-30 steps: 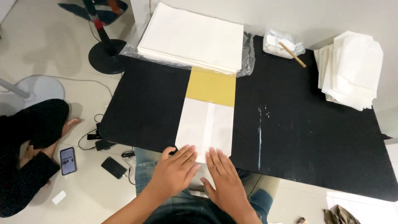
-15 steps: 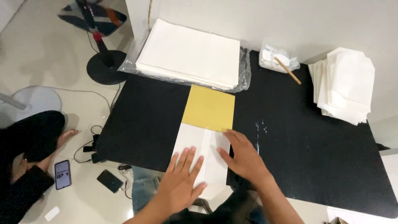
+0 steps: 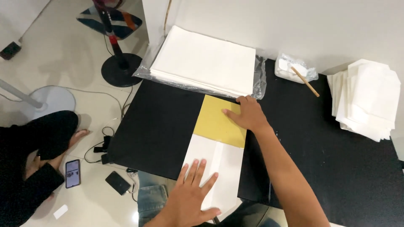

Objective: Manually assembling paper bags by applying glue and folding paper sheets.

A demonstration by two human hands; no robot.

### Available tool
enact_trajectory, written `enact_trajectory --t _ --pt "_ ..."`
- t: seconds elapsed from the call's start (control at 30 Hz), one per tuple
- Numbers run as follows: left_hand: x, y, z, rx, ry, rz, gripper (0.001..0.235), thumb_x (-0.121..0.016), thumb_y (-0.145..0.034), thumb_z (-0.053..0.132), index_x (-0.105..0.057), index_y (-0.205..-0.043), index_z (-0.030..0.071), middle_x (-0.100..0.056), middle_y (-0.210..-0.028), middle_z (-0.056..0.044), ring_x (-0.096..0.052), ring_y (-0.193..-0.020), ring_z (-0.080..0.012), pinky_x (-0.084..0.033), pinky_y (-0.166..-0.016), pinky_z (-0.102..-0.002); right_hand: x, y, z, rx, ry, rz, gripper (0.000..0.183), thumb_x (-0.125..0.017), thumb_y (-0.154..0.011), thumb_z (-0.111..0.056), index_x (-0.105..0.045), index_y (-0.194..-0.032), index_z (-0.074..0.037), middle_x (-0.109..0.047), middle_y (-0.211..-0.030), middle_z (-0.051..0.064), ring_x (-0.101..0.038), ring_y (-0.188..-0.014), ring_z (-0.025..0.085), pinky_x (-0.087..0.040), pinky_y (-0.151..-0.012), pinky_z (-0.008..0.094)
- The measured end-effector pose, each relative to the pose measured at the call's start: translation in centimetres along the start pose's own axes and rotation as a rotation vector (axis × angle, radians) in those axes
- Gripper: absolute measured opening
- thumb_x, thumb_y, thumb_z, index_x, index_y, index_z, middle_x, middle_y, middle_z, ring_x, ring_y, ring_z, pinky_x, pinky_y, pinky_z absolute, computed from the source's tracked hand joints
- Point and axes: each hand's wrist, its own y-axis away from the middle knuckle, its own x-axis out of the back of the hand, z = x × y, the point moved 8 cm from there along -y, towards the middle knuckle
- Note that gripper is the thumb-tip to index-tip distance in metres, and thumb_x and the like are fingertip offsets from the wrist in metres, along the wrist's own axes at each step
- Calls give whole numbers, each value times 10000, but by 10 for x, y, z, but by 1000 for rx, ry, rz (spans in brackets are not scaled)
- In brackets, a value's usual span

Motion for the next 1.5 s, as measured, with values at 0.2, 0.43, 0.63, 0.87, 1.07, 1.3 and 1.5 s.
enact_trajectory --t 0.2,0.43,0.63,0.87,1.07,1.3,1.5 --pt "-1 2 2 -23 7 0 1094 -369 -775 1059 -224 -1585 337 -66 -1742 -120 -81 -1568 -328 12 -1308 -525 21 6 2 -34 16 -27 742 -599 -881 -680 -623 -1317 -80 -552 -1276 149 -465 -1284 335 -429 -1005 465" --pt "-3 -8 3 -22 -16 2 1106 -355 -776 1051 -195 -1593 323 -41 -1745 -122 -56 -1573 -329 23 -1302 -527 81 57 -37 101 106 193 488 -612 -971 -523 -668 -1206 -99 -721 -1124 76 -654 -1035 326 -415 -892 511" --pt "-24 -10 -7 237 733 -798 943 -475 -888 735 -129 -1629 265 78 -1735 -30 96 -1593 -281 126 -1219 -546 114 152 -86 427 196 527 152 -698 -998 -248 -725 -1046 -106 -727 -875 65 -682 -734 342 -501 -614 464" --pt "-12 48 -44 1187 1094 -1020 469 -523 -970 548 -674 -770 152 -625 -757 -16 -618 -811 -120 -432 -836 -303 50 219 -95 442 -141 178 292 -675 -953 -214 -732 -1202 -73 -740 -1244 110 -719 -1119 308 -556 -971 465" --pt "-31 72 5 1141 1376 -1304 640 -352 -963 609 -730 -1317 233 -789 -1283 45 -745 -1068 -124 -560 -909 -224 -22 230 -87 288 -190 -140 531 -686 -976 -291 -549 -1471 -154 -445 -1605 88 -354 -1504 305 -263 -1181 525" --pt "-53 71 7 1617 1593 -877 565 -621 -928 459 -687 -1398 153 -845 -1033 -107 -775 -810 -213 -524 -669 -225 -25 209 -90 218 -179 -179 425 -637 -985 -378 -640 -1349 -158 -615 -1468 51 -529 -1390 281 -350 -1150 524" --pt "-51 72 15 1641 1705 -828 634 -662 -907 399 -543 -1504 220 -818 -1263 -93 -798 -894 -249 -537 -670 -248 -18 122 -45 77 74 -95 1081 -684 -790 -781 -300 -1569 -136 -210 -1693 179 -209 -1533 444 -224 -1191 617"
